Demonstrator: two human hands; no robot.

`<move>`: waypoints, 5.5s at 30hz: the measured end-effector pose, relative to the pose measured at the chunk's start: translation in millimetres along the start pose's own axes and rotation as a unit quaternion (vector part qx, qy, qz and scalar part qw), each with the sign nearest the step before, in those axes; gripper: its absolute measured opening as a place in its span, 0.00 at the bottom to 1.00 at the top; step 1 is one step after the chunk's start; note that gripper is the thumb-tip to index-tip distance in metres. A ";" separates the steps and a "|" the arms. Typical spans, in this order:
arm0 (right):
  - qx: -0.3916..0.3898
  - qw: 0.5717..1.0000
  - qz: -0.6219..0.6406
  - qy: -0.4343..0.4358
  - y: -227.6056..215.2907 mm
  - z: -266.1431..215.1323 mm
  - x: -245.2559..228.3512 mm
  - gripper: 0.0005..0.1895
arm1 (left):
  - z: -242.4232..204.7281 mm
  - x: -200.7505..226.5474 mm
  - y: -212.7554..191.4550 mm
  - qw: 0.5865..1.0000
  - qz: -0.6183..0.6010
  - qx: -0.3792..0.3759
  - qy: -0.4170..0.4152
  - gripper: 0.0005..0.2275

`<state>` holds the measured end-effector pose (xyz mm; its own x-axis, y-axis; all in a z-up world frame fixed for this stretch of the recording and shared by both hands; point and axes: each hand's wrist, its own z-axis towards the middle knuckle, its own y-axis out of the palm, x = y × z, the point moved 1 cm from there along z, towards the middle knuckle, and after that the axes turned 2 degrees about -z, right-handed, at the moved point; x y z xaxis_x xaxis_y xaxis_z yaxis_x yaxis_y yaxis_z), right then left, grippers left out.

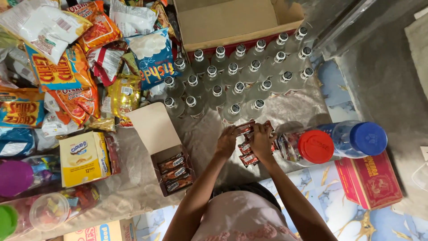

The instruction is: The person arranges small chocolate bars into a cardboard box, then moves plastic jars with red and blue lids. They proceed to pick up clear plastic bottles from a table and place them into a larger cardboard box.

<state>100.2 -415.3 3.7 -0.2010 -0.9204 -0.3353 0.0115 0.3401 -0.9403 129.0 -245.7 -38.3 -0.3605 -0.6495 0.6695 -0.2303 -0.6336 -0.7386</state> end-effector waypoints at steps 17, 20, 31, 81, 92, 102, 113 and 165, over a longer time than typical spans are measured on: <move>0.061 0.951 0.276 -0.127 3.9 16.7 29.4 0.18 | -8.3 -12.5 -1.9 0.972 -0.200 0.007 -0.119 0.11; -0.022 0.917 0.390 -0.082 -3.4 9.7 17.2 0.18 | -17.4 -66.2 45.8 0.897 -0.381 0.008 -0.225 0.12; -0.141 0.687 0.692 0.174 24.9 -15.2 -3.5 0.13 | -59.3 -63.3 0.0 0.746 -0.590 0.053 -0.306 0.11; 0.027 0.992 0.032 -0.121 62.1 -76.8 -288.0 0.12 | -217.0 -75.8 -219.2 0.949 -0.159 0.212 -0.171 0.05; -0.055 0.976 0.020 -0.211 43.9 -113.2 -272.9 0.24 | -203.5 -82.3 -188.9 0.986 0.031 0.058 -0.151 0.28; -0.174 0.959 -0.103 -0.201 49.0 -113.7 -275.0 0.31 | -194.8 -113.2 -142.0 0.971 0.184 0.050 -0.142 0.27; -0.270 0.911 -0.230 -0.210 33.8 -101.7 -299.8 0.52 | -187.5 -107.6 -134.1 0.930 0.321 -0.040 -0.175 0.30; 0.077 0.928 0.364 -0.029 -48.0 -59.7 -1.4 0.08 | -50.1 68.3 -13.5 0.955 -0.244 -0.071 -0.151 0.36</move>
<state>41.5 -418.9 52.8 -0.0327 -0.4677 -0.8833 0.2641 0.8483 -0.4590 62.2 -260.3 13.5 0.0945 -0.3960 0.9134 -0.4327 -0.8426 -0.3206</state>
